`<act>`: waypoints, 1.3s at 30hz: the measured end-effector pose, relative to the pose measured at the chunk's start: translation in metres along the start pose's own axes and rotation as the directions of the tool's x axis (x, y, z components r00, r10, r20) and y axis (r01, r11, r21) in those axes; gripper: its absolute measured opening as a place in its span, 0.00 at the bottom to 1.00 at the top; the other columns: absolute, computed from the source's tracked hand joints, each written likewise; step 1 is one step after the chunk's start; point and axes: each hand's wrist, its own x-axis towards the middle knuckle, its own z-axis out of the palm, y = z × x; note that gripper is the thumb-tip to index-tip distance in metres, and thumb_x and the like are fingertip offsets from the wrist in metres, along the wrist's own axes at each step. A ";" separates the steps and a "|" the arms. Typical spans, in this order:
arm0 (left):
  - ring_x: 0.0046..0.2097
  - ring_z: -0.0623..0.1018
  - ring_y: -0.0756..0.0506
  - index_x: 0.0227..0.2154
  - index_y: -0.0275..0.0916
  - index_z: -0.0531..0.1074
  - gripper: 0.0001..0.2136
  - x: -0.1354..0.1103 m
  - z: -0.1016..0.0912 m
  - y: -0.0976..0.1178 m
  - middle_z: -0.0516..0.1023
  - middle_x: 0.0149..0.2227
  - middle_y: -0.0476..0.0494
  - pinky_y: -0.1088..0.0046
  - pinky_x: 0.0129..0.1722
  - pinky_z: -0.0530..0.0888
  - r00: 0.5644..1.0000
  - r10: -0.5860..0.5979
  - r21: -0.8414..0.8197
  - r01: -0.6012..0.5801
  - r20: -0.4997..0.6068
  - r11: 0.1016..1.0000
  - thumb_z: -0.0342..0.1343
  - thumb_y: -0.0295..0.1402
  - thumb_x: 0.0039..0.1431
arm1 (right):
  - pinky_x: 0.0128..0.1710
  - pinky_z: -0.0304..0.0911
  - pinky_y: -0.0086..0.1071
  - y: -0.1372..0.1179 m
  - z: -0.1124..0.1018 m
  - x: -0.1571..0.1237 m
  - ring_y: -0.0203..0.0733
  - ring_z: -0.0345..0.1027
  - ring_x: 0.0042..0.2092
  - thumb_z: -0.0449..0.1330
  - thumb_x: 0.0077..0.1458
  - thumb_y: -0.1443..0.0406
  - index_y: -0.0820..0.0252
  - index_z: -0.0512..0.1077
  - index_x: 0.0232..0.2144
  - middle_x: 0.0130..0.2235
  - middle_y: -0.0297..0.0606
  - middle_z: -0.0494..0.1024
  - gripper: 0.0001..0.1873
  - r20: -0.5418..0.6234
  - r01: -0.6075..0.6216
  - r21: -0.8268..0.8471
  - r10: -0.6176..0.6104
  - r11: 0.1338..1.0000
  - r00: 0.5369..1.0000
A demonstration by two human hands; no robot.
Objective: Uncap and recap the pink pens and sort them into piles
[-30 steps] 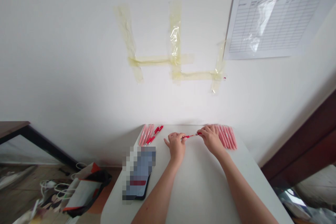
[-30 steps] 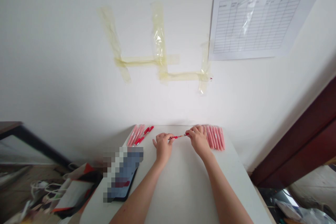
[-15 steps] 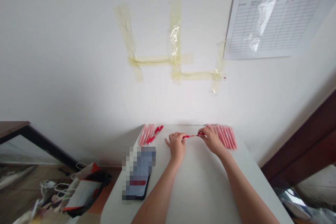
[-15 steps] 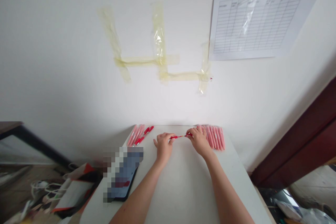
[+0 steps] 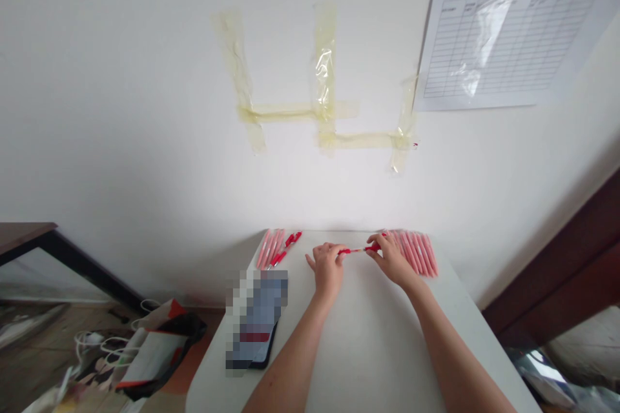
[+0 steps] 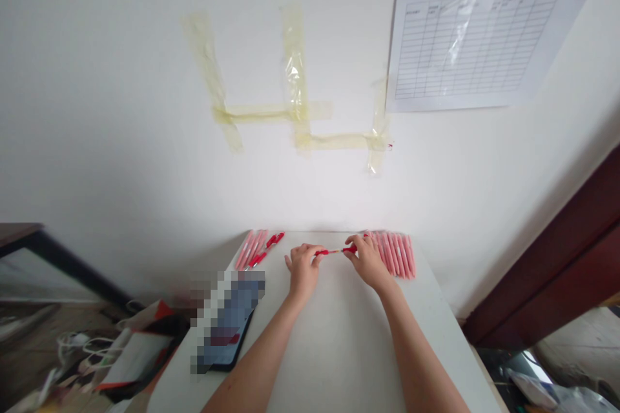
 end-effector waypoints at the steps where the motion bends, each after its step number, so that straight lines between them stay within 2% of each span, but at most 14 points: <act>1: 0.52 0.68 0.41 0.39 0.51 0.77 0.11 0.000 0.000 0.000 0.77 0.44 0.48 0.33 0.60 0.50 1.000 0.000 0.000 0.000 0.002 1.000 0.56 0.27 0.59 | 0.47 0.62 0.41 0.001 0.001 0.000 0.47 0.65 0.46 0.54 0.62 0.55 0.53 0.69 0.42 0.40 0.40 0.75 0.11 0.000 0.000 0.011 0.000 1.000 1.000; 9: 0.53 0.68 0.41 0.39 0.52 0.78 0.11 0.000 -0.005 0.002 0.77 0.45 0.47 0.34 0.61 0.49 1.000 0.029 -0.012 -0.029 -0.006 1.000 0.55 0.28 0.61 | 0.48 0.59 0.44 0.000 -0.001 0.003 0.47 0.65 0.41 0.48 0.66 0.54 0.53 0.73 0.33 0.34 0.38 0.76 0.18 0.055 0.042 -0.044 -0.040 0.998 0.998; 13: 0.52 0.68 0.41 0.39 0.52 0.78 0.11 0.000 -0.005 0.002 0.78 0.44 0.47 0.34 0.60 0.49 1.000 0.002 -0.012 -0.002 -0.024 1.000 0.55 0.28 0.61 | 0.48 0.60 0.43 -0.002 -0.002 0.001 0.46 0.66 0.44 0.52 0.64 0.54 0.51 0.71 0.44 0.38 0.38 0.76 0.14 0.038 0.024 0.027 -0.025 0.999 0.999; 15: 0.52 0.68 0.41 0.39 0.52 0.78 0.11 0.000 -0.005 0.002 0.78 0.44 0.48 0.35 0.60 0.50 1.000 -0.001 -0.024 0.000 -0.026 1.000 0.54 0.28 0.61 | 0.48 0.61 0.42 -0.001 -0.002 0.000 0.46 0.66 0.44 0.54 0.62 0.55 0.52 0.69 0.46 0.39 0.39 0.76 0.14 0.013 0.002 0.058 -0.003 0.998 1.000; 18: 0.52 0.68 0.41 0.39 0.52 0.78 0.11 -0.001 -0.005 0.003 0.78 0.44 0.48 0.36 0.61 0.51 1.000 0.004 -0.039 -0.005 -0.020 0.999 0.54 0.28 0.60 | 0.46 0.61 0.42 0.000 -0.001 0.001 0.46 0.65 0.43 0.53 0.63 0.55 0.53 0.70 0.39 0.38 0.39 0.75 0.12 0.017 -0.012 0.045 0.011 0.999 1.000; 24: 0.53 0.67 0.41 0.38 0.50 0.78 0.11 -0.001 -0.006 0.004 0.78 0.44 0.47 0.38 0.62 0.50 1.000 0.015 -0.035 -0.015 -0.012 0.999 0.54 0.28 0.60 | 0.52 0.56 0.48 -0.002 -0.006 0.002 0.46 0.65 0.41 0.45 0.66 0.53 0.53 0.72 0.30 0.34 0.38 0.75 0.21 0.053 0.031 -0.061 -0.027 0.998 0.998; 28: 0.53 0.67 0.41 0.39 0.50 0.78 0.12 0.000 -0.006 0.003 0.78 0.44 0.47 0.38 0.61 0.50 1.000 0.001 -0.039 -0.001 -0.012 0.999 0.54 0.26 0.60 | 0.52 0.57 0.47 -0.004 -0.007 0.000 0.47 0.65 0.44 0.51 0.63 0.51 0.52 0.72 0.43 0.39 0.39 0.76 0.17 0.018 0.001 -0.029 0.000 1.000 1.000; 30: 0.53 0.68 0.41 0.39 0.50 0.78 0.12 0.000 -0.005 0.003 0.78 0.44 0.47 0.38 0.62 0.50 1.000 -0.005 -0.046 0.005 -0.005 0.999 0.54 0.26 0.59 | 0.51 0.58 0.47 -0.005 -0.006 0.000 0.47 0.66 0.44 0.54 0.61 0.51 0.52 0.70 0.46 0.40 0.39 0.76 0.16 -0.010 -0.008 -0.009 0.008 1.000 1.000; 33: 0.53 0.68 0.41 0.39 0.50 0.77 0.12 0.000 -0.005 0.002 0.78 0.44 0.48 0.38 0.61 0.50 1.000 0.007 -0.057 -0.007 -0.005 0.998 0.55 0.26 0.59 | 0.51 0.58 0.47 -0.005 -0.006 0.001 0.46 0.66 0.43 0.52 0.63 0.52 0.52 0.71 0.39 0.38 0.38 0.76 0.14 0.003 0.007 -0.023 -0.007 1.000 1.000; 36: 0.53 0.68 0.40 0.38 0.50 0.78 0.10 0.000 -0.005 0.002 0.78 0.44 0.48 0.38 0.61 0.51 1.000 0.027 -0.057 -0.028 -0.012 0.998 0.56 0.27 0.59 | 0.52 0.56 0.48 -0.005 -0.007 0.002 0.46 0.66 0.43 0.48 0.65 0.52 0.52 0.72 0.33 0.35 0.37 0.76 0.18 0.049 0.017 -0.067 -0.014 0.998 0.999; 39: 0.53 0.68 0.40 0.38 0.50 0.78 0.10 0.000 -0.007 0.002 0.78 0.44 0.48 0.38 0.61 0.51 0.999 0.034 -0.053 -0.035 -0.015 0.998 0.55 0.28 0.60 | 0.53 0.55 0.48 -0.006 -0.008 0.001 0.46 0.67 0.42 0.49 0.64 0.51 0.52 0.73 0.35 0.35 0.36 0.75 0.18 0.049 0.011 -0.068 -0.007 0.998 0.999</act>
